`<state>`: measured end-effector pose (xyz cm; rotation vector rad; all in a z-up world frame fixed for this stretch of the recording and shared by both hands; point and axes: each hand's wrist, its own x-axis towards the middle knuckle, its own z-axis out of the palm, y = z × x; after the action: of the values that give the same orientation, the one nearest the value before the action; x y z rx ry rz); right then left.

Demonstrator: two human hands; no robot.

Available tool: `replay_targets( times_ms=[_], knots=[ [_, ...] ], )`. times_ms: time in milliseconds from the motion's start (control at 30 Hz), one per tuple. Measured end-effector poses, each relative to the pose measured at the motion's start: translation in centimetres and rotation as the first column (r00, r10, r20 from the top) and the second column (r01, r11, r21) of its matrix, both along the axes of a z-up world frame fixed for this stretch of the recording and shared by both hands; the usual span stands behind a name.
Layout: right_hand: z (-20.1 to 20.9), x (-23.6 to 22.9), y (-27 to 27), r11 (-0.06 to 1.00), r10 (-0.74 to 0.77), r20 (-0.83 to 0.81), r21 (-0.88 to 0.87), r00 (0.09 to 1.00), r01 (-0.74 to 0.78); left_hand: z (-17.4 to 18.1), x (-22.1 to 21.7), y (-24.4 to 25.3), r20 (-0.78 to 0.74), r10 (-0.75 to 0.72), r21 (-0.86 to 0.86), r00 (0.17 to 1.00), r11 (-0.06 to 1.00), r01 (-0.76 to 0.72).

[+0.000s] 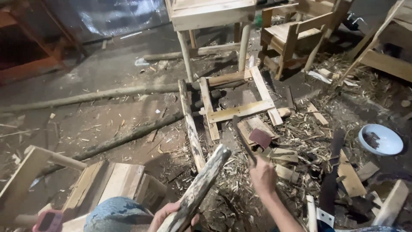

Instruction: Peeling bark from a wooden branch using a curved blade tool in a woodworking area.

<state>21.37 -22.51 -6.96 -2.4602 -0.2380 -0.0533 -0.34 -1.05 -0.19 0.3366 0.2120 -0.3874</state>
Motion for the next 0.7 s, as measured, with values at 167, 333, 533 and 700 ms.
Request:
replay_targets(
  times_ms=[167, 333, 533, 700],
  knots=[
    [-1.4, -2.4, 1.2, 0.999, 0.027, 0.039, -0.030, 0.999, -0.025, -1.0, 0.0, 0.0, 0.125, 0.169, 0.280, 0.978, 0.939, -0.198],
    [-1.2, -4.1, 1.3, 0.997, 0.071, 0.158, 0.023, 0.985, -0.076, -0.3, 1.8, 0.7, -0.115, -0.058, 0.145, 0.992, 0.987, 0.075],
    [-1.7, -4.5, 1.2, 0.997, 0.072, 0.164, -0.051, 0.984, -0.064, 3.0, 4.5, -0.2, -0.096, -0.027, 0.348, 0.995, 0.936, 0.059],
    [-2.6, -3.8, 1.1, 0.997, 0.077, 0.144, 0.014, 0.987, -0.079, 3.5, 4.7, -0.6, -0.096, -0.061, 0.343, 0.993, 0.935, 0.091]
  ],
)
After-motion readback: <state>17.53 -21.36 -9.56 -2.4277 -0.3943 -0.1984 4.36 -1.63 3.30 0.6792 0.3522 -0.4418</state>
